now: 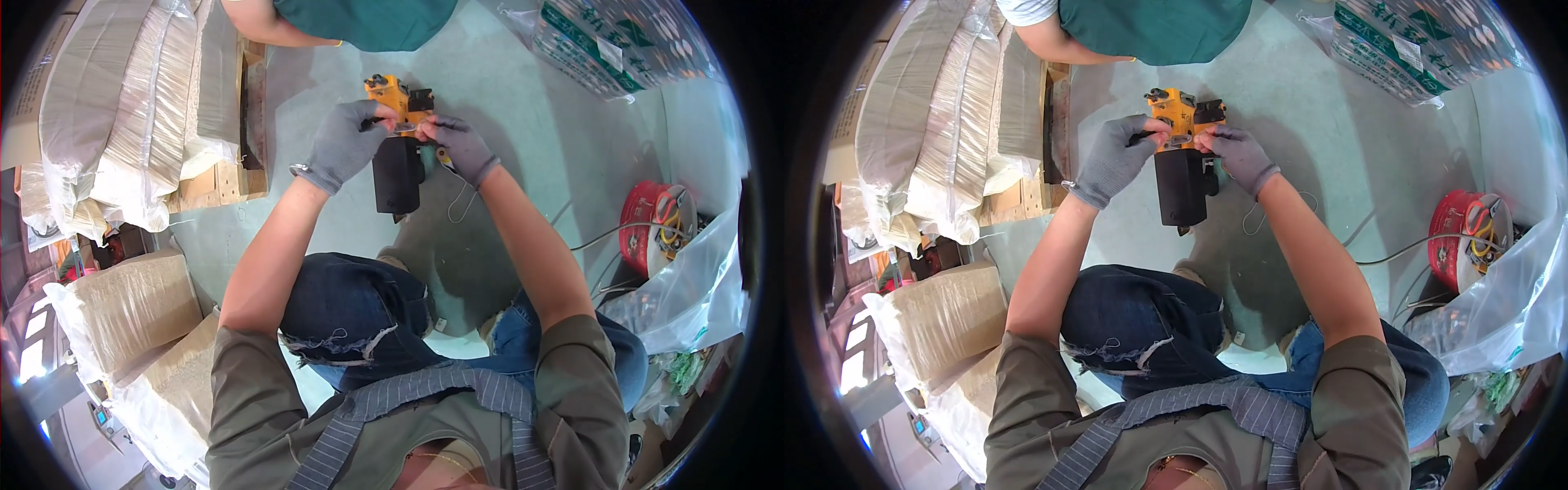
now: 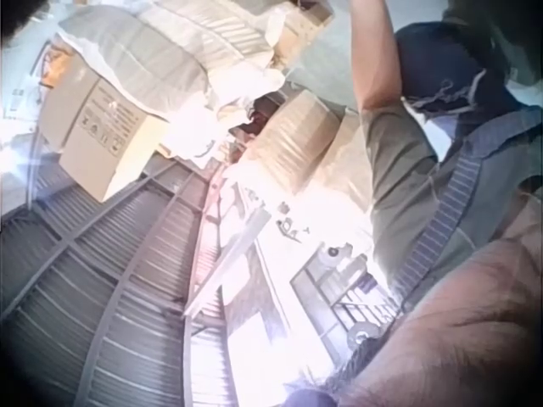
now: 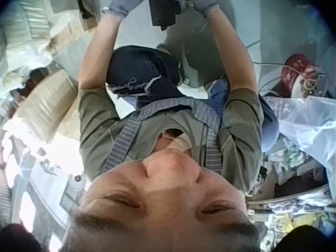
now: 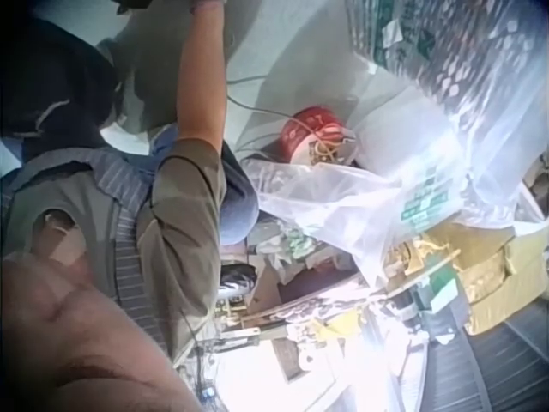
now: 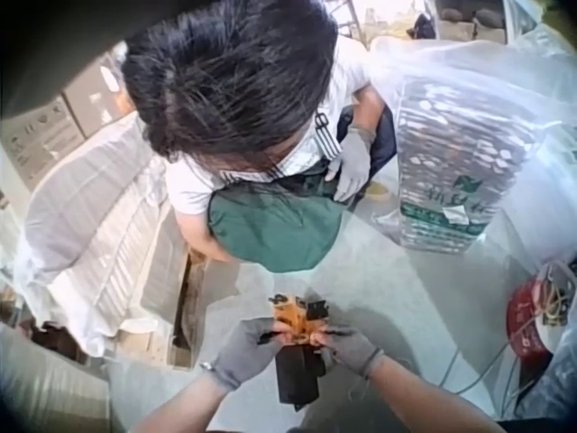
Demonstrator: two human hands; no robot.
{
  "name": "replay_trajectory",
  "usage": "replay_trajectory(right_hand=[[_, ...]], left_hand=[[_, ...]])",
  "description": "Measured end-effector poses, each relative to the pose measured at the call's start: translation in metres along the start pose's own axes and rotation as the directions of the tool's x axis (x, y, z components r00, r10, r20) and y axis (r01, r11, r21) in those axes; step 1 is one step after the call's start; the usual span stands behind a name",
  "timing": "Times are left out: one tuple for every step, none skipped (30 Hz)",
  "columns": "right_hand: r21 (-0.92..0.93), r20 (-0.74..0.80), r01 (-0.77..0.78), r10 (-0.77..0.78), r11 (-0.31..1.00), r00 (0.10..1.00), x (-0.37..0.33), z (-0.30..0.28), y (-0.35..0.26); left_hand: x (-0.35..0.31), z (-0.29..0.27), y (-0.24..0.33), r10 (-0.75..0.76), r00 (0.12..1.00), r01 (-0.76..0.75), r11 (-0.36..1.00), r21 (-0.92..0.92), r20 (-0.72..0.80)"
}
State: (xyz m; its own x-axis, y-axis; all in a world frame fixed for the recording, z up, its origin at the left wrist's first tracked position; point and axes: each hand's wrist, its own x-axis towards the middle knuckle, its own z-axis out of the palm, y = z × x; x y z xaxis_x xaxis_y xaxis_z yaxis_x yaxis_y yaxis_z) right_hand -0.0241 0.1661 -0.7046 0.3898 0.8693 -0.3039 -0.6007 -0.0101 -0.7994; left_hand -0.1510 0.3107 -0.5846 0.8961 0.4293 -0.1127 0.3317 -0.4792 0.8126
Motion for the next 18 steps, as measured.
replay_trajectory(right_hand=[[-0.004,0.016,0.010,-0.010,1.000,1.000,0.0004,0.0010,-0.0008],[-0.003,0.015,0.010,-0.010,1.000,1.000,0.0005,0.0027,-0.0025],[-0.017,0.019,0.001,-0.001,1.000,1.000,0.0009,0.0043,-0.0044],[-0.031,0.024,-0.007,0.008,0.999,1.000,0.0009,0.0059,-0.0061],[-0.030,0.023,-0.006,0.007,1.000,1.000,0.0005,0.0062,-0.0066],[-0.039,0.025,-0.008,0.009,0.999,1.000,0.0002,0.0064,-0.0070],[-0.047,0.028,-0.008,0.010,0.999,1.000,-0.0003,0.0067,-0.0074],[-0.049,0.027,-0.010,0.011,0.999,1.000,-0.0001,0.0072,-0.0067],[-0.012,0.022,-0.018,0.018,1.000,1.000,0.0000,0.0078,-0.0059],[0.026,0.016,-0.026,0.025,0.999,1.000,0.0001,0.0080,-0.0053],[0.028,0.017,-0.025,0.025,0.999,1.000,-0.0003,0.0081,-0.0053],[0.034,0.026,-0.032,0.031,0.999,0.999,-0.0006,0.0081,-0.0054],[0.039,0.036,-0.038,0.037,0.999,0.999,-0.0009,0.0081,-0.0056],[0.040,0.036,-0.038,0.037,0.998,0.999,-0.0011,0.0079,-0.0062],[0.017,0.046,-0.044,0.044,0.999,0.998,-0.0013,0.0076,-0.0070],[-0.007,0.056,-0.051,0.051,0.999,0.997,-0.0016,0.0076,-0.0075],[-0.006,0.054,-0.051,0.051,0.999,0.997,-0.0018,0.0062,-0.0074],[-0.023,0.064,-0.048,0.050,0.999,0.997,-0.0020,0.0047,-0.0075]], left_hand=[[0.0002,0.0003,-0.0015,0.019,1.000,-0.019,1.000,-0.021,-0.024],[0.0003,0.0006,-0.0028,0.019,1.000,-0.019,1.000,-0.021,-0.023],[0.0003,0.0005,-0.0041,0.022,0.999,-0.023,0.999,-0.024,-0.026],[0.0003,0.0004,-0.0052,0.026,0.999,-0.026,0.999,-0.027,-0.029],[0.0004,0.0008,-0.0052,0.026,0.999,-0.027,0.999,-0.026,-0.027],[0.0005,0.0012,-0.0050,0.032,0.999,-0.032,0.999,-0.011,-0.027],[0.0007,0.0016,-0.0048,0.038,0.999,-0.038,0.999,0.006,-0.027],[0.0004,0.0015,-0.0043,0.038,0.999,-0.038,0.999,0.003,-0.027],[0.0001,0.0015,-0.0037,0.038,0.999,-0.037,0.999,0.011,-0.031],[-0.0002,0.0014,-0.0034,0.038,0.999,-0.037,0.999,0.019,-0.034],[-0.0003,0.0018,-0.0034,0.037,0.999,-0.037,0.999,0.021,-0.033],[-0.0001,0.0021,-0.0037,0.042,0.999,-0.041,0.999,0.017,-0.034],[-0.0003,0.0024,-0.0041,0.046,0.998,-0.045,0.999,0.011,-0.035],[-0.0001,0.0025,-0.0036,0.045,0.998,-0.045,0.999,0.012,-0.034],[0.0000,0.0027,-0.0032,0.047,0.998,-0.046,0.999,0.021,-0.032],[-0.0001,0.0028,-0.0029,0.048,0.998,-0.047,0.998,0.029,-0.031],[0.0003,0.0028,0.0004,0.049,0.998,-0.048,0.998,0.028,-0.029],[0.0004,0.0025,0.0047,0.049,0.999,-0.047,0.995,0.084,-0.016]])
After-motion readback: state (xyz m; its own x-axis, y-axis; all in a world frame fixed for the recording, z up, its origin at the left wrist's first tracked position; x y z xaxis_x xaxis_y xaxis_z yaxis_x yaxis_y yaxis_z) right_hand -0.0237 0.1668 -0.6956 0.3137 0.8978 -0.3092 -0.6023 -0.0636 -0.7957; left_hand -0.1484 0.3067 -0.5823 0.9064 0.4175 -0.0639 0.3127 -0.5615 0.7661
